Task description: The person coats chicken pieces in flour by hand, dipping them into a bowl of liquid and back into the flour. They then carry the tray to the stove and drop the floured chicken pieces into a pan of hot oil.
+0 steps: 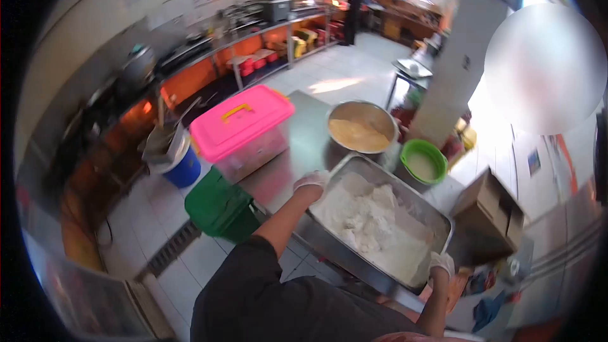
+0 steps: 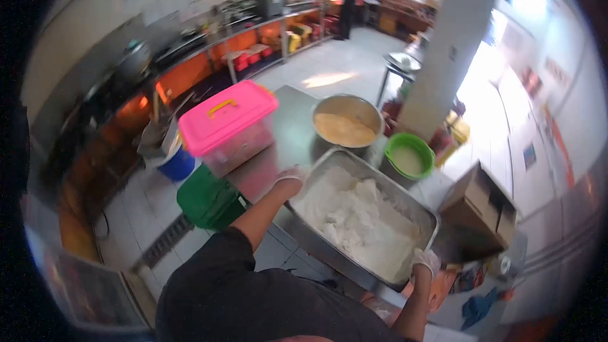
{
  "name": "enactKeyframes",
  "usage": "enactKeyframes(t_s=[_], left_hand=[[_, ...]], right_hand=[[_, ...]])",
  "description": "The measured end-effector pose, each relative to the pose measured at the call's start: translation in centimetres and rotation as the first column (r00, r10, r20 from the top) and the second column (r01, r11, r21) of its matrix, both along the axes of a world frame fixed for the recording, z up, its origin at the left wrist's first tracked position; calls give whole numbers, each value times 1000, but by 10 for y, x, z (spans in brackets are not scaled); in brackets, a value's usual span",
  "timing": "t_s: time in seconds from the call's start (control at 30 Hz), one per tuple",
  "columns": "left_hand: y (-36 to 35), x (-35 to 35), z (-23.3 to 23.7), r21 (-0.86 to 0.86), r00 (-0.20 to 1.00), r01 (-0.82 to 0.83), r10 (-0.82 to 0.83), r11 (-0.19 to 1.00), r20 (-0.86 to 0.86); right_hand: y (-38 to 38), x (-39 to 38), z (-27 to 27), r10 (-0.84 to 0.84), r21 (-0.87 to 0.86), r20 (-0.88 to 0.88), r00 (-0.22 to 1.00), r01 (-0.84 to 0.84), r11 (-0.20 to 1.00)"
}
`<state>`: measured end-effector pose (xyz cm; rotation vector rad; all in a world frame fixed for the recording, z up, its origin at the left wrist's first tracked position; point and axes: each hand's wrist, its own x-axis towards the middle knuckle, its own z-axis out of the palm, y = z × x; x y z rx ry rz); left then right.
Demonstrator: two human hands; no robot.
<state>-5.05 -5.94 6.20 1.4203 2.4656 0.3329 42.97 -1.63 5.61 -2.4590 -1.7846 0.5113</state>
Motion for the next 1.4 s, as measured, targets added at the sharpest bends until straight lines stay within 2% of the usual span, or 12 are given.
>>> enactKeyframes(t_s=[0.1, 0.17, 0.3, 0.4, 0.57, 0.63, 0.7, 0.83, 0.93, 1.07, 1.23, 1.4], left_hand=[[-10, -30, -43, 224, 947, 77, -141, 972, 288], [-9, -47, -45, 128, 796, 131, -181, 983, 578], [-57, -61, -44, 61, 880, -52, 16, 997, 475], [-96, -64, -97, -2, 774, -259, 209, 966, 598], [-255, -112, -99, -119, 507, -412, 335, 903, 794], [-331, -145, -97, 0, 835, -173, 147, 985, 531], [-390, -168, -64, -22, 873, -221, 208, 975, 440], [-475, -240, -104, -216, 386, -728, 649, 651, 656], [-563, -271, -141, -243, 261, -813, 704, 529, 660], [-653, -264, -55, -266, 41, -935, 818, 234, 574], [-729, -274, -31, -287, -198, -957, 806, -36, 558], [-840, -291, -78, -275, -293, -939, 902, -207, 318]], right_hand=[[-4, -4, 3, 59, 8, -109, 992, -59, 998], [-9, -10, 5, 58, 60, -116, 992, -52, 997], [7, 24, -25, 62, 195, -507, 860, 45, 980], [-43, -17, 47, 174, 293, -176, 969, -117, 949], [-119, -131, 108, 220, 75, -253, 942, -207, 975], [-134, -170, 103, 303, 92, -377, 875, -290, 953], [-131, -208, 75, 435, 168, -558, 707, -417, 893], [-83, -327, 14, 835, -15, 150, 529, -843, 537], [-107, -423, -15, 885, -29, 64, 462, -885, 464], [-193, -548, -4, 789, -97, -189, 585, -810, 578], [-195, -672, -117, 889, 68, -401, 220, -961, 269], [-300, -826, -97, 956, 72, -291, 40, -995, 64]])
